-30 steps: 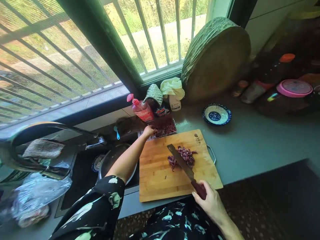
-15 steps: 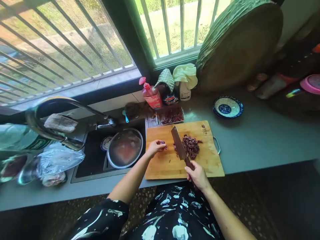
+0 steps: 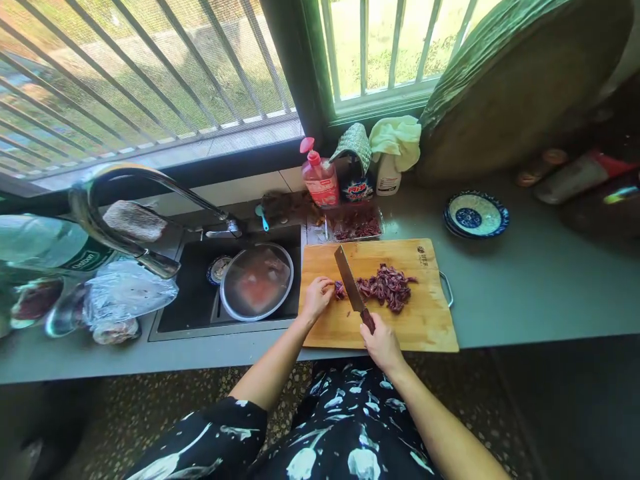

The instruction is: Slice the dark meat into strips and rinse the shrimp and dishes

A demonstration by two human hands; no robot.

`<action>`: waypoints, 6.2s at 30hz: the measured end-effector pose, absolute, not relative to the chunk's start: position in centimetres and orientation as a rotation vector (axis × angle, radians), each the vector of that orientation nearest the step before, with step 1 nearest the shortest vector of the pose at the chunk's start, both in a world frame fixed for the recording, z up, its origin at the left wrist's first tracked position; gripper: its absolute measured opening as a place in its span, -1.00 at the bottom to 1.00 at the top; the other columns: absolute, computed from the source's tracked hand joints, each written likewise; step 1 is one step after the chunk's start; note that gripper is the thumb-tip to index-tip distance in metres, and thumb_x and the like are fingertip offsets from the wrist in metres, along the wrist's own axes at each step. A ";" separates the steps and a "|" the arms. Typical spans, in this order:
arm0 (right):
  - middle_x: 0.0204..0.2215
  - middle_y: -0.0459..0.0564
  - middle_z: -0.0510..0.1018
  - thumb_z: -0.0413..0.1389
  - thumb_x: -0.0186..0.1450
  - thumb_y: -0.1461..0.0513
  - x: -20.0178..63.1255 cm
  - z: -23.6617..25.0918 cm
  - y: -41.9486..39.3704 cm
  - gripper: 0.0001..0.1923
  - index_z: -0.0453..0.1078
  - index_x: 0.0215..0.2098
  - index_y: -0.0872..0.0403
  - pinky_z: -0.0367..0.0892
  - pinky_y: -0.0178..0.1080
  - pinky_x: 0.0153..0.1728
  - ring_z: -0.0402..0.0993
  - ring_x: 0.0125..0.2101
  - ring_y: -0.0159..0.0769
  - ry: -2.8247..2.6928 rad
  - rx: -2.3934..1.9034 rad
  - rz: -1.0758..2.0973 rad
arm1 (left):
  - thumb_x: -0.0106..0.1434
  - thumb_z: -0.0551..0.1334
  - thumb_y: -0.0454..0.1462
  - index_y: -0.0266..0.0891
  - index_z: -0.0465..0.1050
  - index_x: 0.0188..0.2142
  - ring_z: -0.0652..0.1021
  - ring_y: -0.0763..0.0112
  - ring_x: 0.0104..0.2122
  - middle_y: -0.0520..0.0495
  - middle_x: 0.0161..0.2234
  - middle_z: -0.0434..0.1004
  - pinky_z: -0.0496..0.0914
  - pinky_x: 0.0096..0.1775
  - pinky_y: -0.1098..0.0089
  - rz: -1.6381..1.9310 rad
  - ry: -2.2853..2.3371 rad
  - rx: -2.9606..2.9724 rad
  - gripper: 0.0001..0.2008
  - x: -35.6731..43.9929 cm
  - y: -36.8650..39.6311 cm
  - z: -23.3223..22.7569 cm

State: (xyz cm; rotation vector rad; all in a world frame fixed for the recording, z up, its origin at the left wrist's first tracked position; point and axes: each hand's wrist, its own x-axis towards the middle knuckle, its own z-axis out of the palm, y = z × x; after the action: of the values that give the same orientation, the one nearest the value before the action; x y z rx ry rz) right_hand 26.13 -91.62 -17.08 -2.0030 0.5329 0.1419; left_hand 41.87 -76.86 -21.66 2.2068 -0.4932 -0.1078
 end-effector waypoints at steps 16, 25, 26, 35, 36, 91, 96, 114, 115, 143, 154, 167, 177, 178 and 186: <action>-0.60 -0.10 0.40 -0.13 0.18 0.09 27.3 -17.5 -87.7 -0.71 0.27 -0.26 0.08 0.17 -0.35 -0.52 0.36 -0.55 -0.33 0.560 -2.208 0.114 | 0.05 0.19 -0.33 -0.26 0.44 -0.42 0.44 0.50 -0.38 -0.06 -0.36 0.39 0.40 -0.31 0.44 -0.211 -0.459 1.985 -0.92 41.8 -76.1 -24.2; -0.47 0.00 0.48 -0.14 0.19 0.15 27.1 -17.8 -87.2 -0.69 0.27 -0.17 0.11 0.20 -0.32 -0.40 0.41 -0.41 -0.26 0.499 -2.370 0.070 | 0.03 0.19 -0.37 -0.28 0.39 -0.25 0.46 0.50 -0.39 -0.07 -0.35 0.42 0.39 -0.28 0.42 -0.284 -0.388 1.920 -0.76 41.7 -76.2 -24.0; -0.47 0.00 0.48 -0.14 0.19 0.15 27.1 -18.0 -87.2 -0.69 0.27 -0.17 0.10 0.20 -0.32 -0.40 0.41 -0.41 -0.26 0.499 -2.378 0.071 | 0.02 0.18 -0.38 -0.28 0.40 -0.25 0.46 0.51 -0.40 -0.07 -0.34 0.40 0.40 -0.30 0.44 -0.275 -0.397 1.916 -0.76 41.7 -76.3 -23.9; -0.48 -0.01 0.47 -0.14 0.19 0.13 26.9 -18.4 -87.8 -0.67 0.28 -0.17 0.11 0.20 -0.32 -0.43 0.40 -0.45 -0.28 0.515 -2.332 0.014 | 0.03 0.17 -0.38 -0.28 0.33 -0.25 0.42 0.53 -0.44 -0.03 -0.37 0.36 0.37 -0.37 0.47 -0.280 -0.376 1.899 -0.77 41.5 -76.8 -24.1; -0.48 -0.02 0.47 -0.14 0.19 0.13 26.9 -18.3 -87.8 -0.67 0.27 -0.17 0.11 0.20 -0.32 -0.42 0.40 -0.45 -0.28 0.520 -2.319 -0.003 | 0.04 0.18 -0.36 -0.28 0.33 -0.22 0.42 0.53 -0.44 -0.03 -0.37 0.35 0.37 -0.36 0.46 -0.273 -0.378 1.922 -0.75 41.6 -76.9 -24.2; -0.38 0.07 0.50 -0.16 0.27 0.17 26.8 -18.2 -87.1 -0.72 0.26 -0.18 0.13 0.14 -0.34 -0.41 0.43 -0.36 -0.28 0.541 -2.506 0.340 | 0.01 0.19 -0.32 -0.29 0.46 -0.46 0.45 0.47 -0.47 -0.03 -0.49 0.49 0.28 -0.35 0.46 -0.271 -0.148 2.172 -0.90 41.4 -77.6 -23.9; -0.40 0.08 0.50 -0.15 0.26 0.15 29.0 -18.1 -87.7 -0.73 0.26 -0.21 0.13 0.10 -0.34 -0.44 0.42 -0.39 -0.27 0.528 -2.521 0.333 | 0.01 0.19 -0.28 -0.29 0.45 -0.49 0.44 0.48 -0.50 -0.01 -0.53 0.48 0.27 -0.38 0.47 -0.308 -0.092 2.156 -0.89 41.4 -77.5 -23.4; -0.81 -0.25 0.28 -0.14 0.22 0.08 29.0 -20.4 -90.2 -0.72 0.26 -0.32 0.10 0.16 -0.39 -0.60 0.27 -0.76 -0.43 0.544 -2.049 0.263 | -0.04 0.22 -0.32 -0.29 0.40 -0.48 0.44 0.49 -0.55 0.02 -0.58 0.45 0.29 -0.42 0.48 -0.368 0.103 2.069 -0.92 41.6 -76.9 -24.6; -0.82 -0.24 0.28 -0.14 0.22 0.08 28.8 -20.3 -90.2 -0.71 0.26 -0.31 0.10 0.16 -0.39 -0.60 0.27 -0.76 -0.42 0.543 -2.053 0.256 | -0.04 0.23 -0.32 -0.29 0.40 -0.46 0.44 0.49 -0.54 0.01 -0.56 0.45 0.29 -0.42 0.48 -0.367 0.095 2.063 -0.90 41.5 -77.0 -24.6; -0.51 0.06 0.48 -0.11 0.23 0.11 29.7 -19.3 -88.8 -0.72 0.27 -0.25 0.12 0.13 -0.34 -0.50 0.43 -0.47 -0.25 0.584 -2.497 0.247 | -0.06 0.25 -0.27 -0.36 0.39 -0.49 0.37 0.57 -0.69 -0.03 -0.65 0.40 0.27 -0.59 0.51 -0.686 0.210 1.699 -0.84 41.6 -75.4 -22.8; -0.73 -0.14 0.36 -0.03 0.12 -0.05 28.5 -18.6 -91.4 -0.61 0.25 -0.40 0.12 0.20 -0.39 -0.69 0.29 -0.73 -0.42 0.712 -1.850 -0.026 | -0.06 0.25 -0.33 -0.32 0.39 -0.33 0.50 0.47 -0.46 -0.10 -0.45 0.49 0.39 -0.36 0.42 -0.629 0.359 1.224 -0.77 42.5 -67.4 -20.1; -0.73 -0.17 0.34 0.07 0.06 -0.06 28.7 -18.8 -84.7 -0.61 0.20 -0.48 0.09 0.20 -0.40 -0.74 0.28 -0.73 -0.45 0.777 -1.628 -0.049 | -0.06 0.22 -0.37 -0.37 0.43 -0.36 0.38 0.59 -0.65 0.04 -0.65 0.35 0.34 -0.52 0.52 -0.537 0.433 1.302 -0.80 47.0 -56.9 -22.7; -0.72 -0.16 0.35 0.01 0.10 -0.06 28.8 -18.4 -81.4 -0.63 0.23 -0.45 0.09 0.21 -0.37 -0.68 0.29 -0.72 -0.42 0.765 -1.776 -0.050 | -0.08 0.29 -0.23 -0.39 0.46 -0.47 0.31 0.64 -0.67 0.09 -0.70 0.27 0.38 -0.48 0.47 -0.551 0.336 1.421 -0.77 47.6 -56.6 -23.8; -0.74 -0.16 0.35 -0.02 0.12 -0.06 28.5 -18.4 -81.5 -0.63 0.25 -0.43 0.09 0.21 -0.36 -0.66 0.30 -0.72 -0.40 0.768 -1.875 -0.048 | -0.09 0.29 -0.21 -0.39 0.46 -0.49 0.30 0.64 -0.68 0.10 -0.70 0.25 0.39 -0.49 0.46 -0.546 0.321 1.430 -0.77 47.6 -56.7 -23.8; -0.40 0.03 0.51 -0.10 0.20 0.06 26.5 -19.3 -81.2 -0.64 0.31 -0.17 0.08 0.23 -0.31 -0.49 0.44 -0.45 -0.26 0.451 -2.647 -0.101 | -0.13 0.30 -0.12 -0.38 0.45 -0.53 0.29 0.63 -0.66 0.10 -0.70 0.23 0.41 -0.48 0.41 -0.504 0.284 1.469 -0.70 47.6 -57.5 -23.5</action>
State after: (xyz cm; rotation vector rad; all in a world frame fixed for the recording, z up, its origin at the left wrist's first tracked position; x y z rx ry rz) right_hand 26.51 -81.21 -19.31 -2.6469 0.4505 -0.1011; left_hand 47.63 -57.53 -23.46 1.4690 0.2842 -0.5036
